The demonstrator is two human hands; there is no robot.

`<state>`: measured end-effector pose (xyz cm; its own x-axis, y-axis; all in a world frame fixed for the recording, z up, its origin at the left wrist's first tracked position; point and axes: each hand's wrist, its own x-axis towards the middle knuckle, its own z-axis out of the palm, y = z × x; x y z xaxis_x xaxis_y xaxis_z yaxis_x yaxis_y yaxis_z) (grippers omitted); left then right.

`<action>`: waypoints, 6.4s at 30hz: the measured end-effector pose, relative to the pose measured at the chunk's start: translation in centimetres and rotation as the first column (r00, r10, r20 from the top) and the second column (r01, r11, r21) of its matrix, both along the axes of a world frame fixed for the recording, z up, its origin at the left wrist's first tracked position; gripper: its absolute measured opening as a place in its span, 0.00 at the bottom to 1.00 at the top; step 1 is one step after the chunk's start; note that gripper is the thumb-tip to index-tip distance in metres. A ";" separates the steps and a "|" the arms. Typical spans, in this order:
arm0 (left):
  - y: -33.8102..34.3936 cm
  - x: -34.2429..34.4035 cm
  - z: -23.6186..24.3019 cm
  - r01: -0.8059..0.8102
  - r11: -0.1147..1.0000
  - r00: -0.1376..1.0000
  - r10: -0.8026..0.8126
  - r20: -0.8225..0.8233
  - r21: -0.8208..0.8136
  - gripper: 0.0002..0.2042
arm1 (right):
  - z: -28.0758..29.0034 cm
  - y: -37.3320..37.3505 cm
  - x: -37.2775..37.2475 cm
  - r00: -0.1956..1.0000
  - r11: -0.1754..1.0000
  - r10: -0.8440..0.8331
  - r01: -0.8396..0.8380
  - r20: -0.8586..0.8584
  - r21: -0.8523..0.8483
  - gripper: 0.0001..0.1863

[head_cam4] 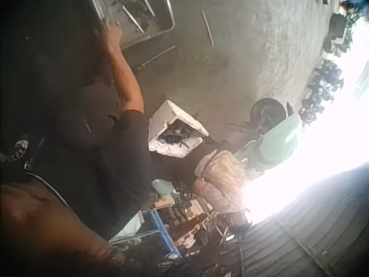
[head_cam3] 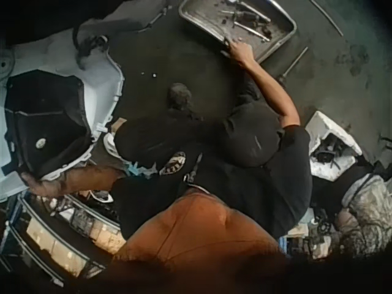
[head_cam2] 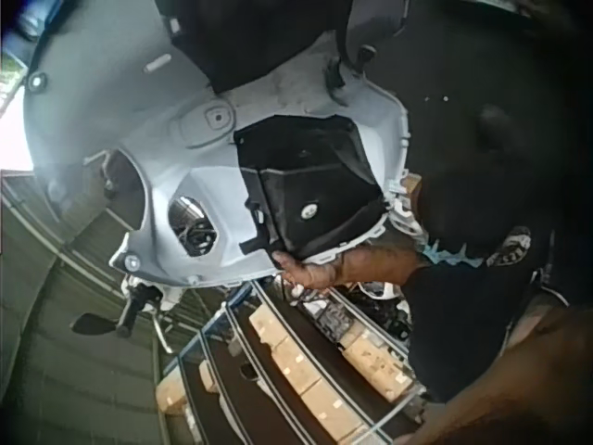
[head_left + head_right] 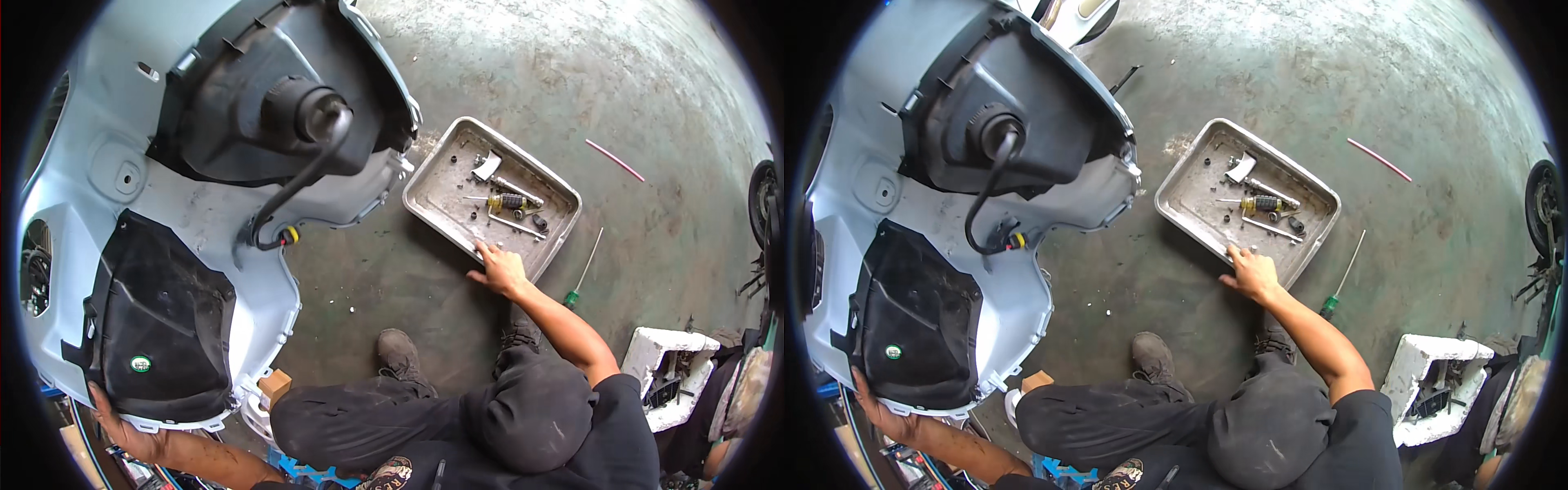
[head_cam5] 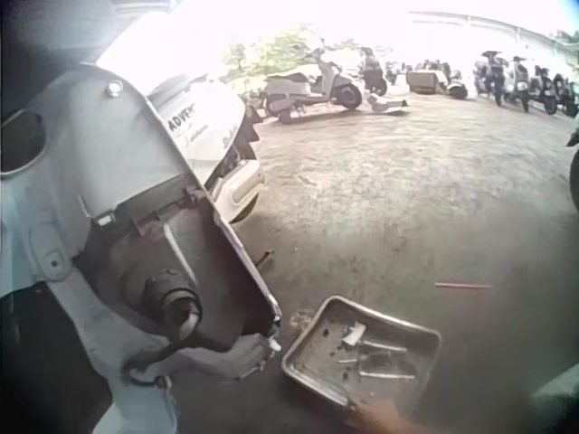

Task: The person uses a screwdriver to unscrew and remove internal components from a silver motorcycle fairing panel, then picks up screws from a metal tray.

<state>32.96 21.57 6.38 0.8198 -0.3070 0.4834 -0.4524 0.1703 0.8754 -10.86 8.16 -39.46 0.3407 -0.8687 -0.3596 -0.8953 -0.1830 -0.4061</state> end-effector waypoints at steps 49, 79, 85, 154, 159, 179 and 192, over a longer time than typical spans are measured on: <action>-9.9 0.9 -38.4 0.603 0.796 0.183 -0.209 -0.961 -0.059 0.17 | 7.1 -14.3 -5.1 0.865 0.844 -0.430 0.487 0.260 -0.225 0.41; -6.2 -7.6 -29.5 0.765 0.643 0.072 -0.038 -0.997 0.031 0.21 | 6.6 -4.5 12.4 0.695 0.874 -0.205 -0.187 0.689 0.448 0.10; -5.3 -8.1 -30.9 0.772 0.635 -0.006 -0.017 -1.000 -0.015 0.24 | 6.6 -3.2 11.6 0.808 0.938 -0.109 -0.110 0.579 0.329 0.20; 0.3 -5.6 -31.0 0.732 0.604 0.375 0.030 -0.927 0.316 0.28 | -4.1 -32.2 -17.6 0.842 0.801 -0.532 0.534 0.089 -0.269 0.16; -0.5 -5.8 -31.0 0.713 0.621 0.370 0.059 -0.927 0.324 0.26 | -4.6 -32.0 -17.2 0.879 0.830 -0.455 0.477 0.143 -0.289 0.17; -1.6 -5.5 -31.0 0.741 0.585 0.382 0.035 -0.924 0.329 0.28 | -3.7 -32.9 -16.9 0.838 0.768 -0.539 0.528 0.081 -0.362 0.12; -0.4 -5.1 -31.4 0.702 0.613 0.422 0.055 -0.905 0.364 0.26 | -1.7 -29.4 -25.1 -0.516 0.223 -0.559 0.661 0.650 0.717 0.06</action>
